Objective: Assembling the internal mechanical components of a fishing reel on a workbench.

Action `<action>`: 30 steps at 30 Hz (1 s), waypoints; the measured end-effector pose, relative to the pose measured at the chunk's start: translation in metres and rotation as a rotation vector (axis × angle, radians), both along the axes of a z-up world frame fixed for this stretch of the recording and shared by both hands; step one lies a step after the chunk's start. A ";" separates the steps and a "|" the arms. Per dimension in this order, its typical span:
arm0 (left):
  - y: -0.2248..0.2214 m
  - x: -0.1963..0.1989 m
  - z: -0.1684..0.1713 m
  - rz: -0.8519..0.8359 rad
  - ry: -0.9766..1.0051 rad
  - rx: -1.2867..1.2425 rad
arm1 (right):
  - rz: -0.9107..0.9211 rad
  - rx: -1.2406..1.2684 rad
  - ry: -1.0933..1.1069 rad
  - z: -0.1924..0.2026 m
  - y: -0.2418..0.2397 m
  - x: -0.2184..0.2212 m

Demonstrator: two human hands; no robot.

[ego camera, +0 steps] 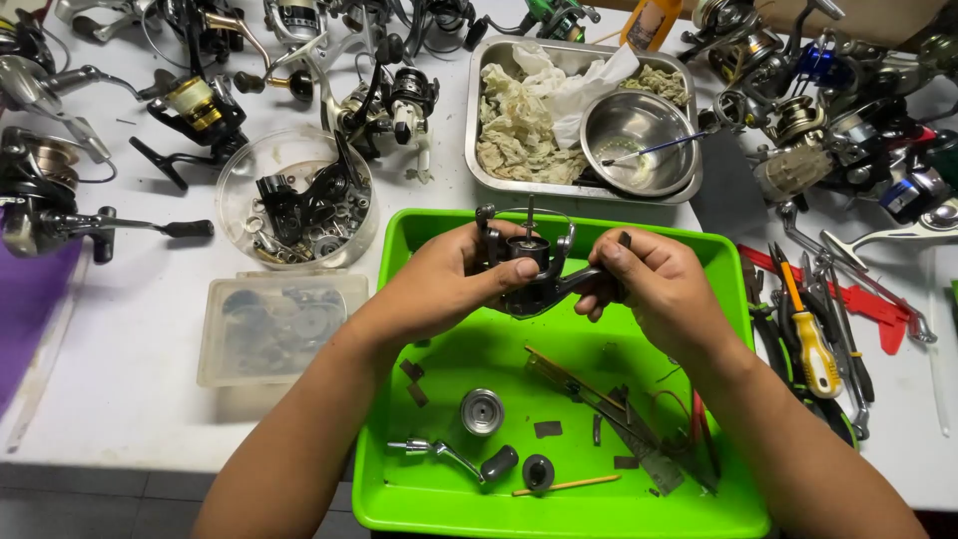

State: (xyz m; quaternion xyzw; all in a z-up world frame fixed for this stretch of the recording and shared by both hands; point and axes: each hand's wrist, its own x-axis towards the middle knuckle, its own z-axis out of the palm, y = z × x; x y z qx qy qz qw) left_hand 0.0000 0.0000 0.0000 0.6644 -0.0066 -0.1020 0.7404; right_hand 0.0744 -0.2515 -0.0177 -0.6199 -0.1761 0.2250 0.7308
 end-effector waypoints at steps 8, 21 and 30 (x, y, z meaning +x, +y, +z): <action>-0.002 -0.003 0.008 -0.010 0.009 -0.041 | -0.019 0.024 -0.015 0.000 0.000 0.000; -0.007 -0.008 0.017 0.051 -0.166 0.028 | -0.064 -0.005 -0.293 0.007 -0.002 0.005; -0.007 -0.011 0.020 0.050 -0.258 0.089 | -0.055 0.025 -0.345 -0.001 -0.003 0.007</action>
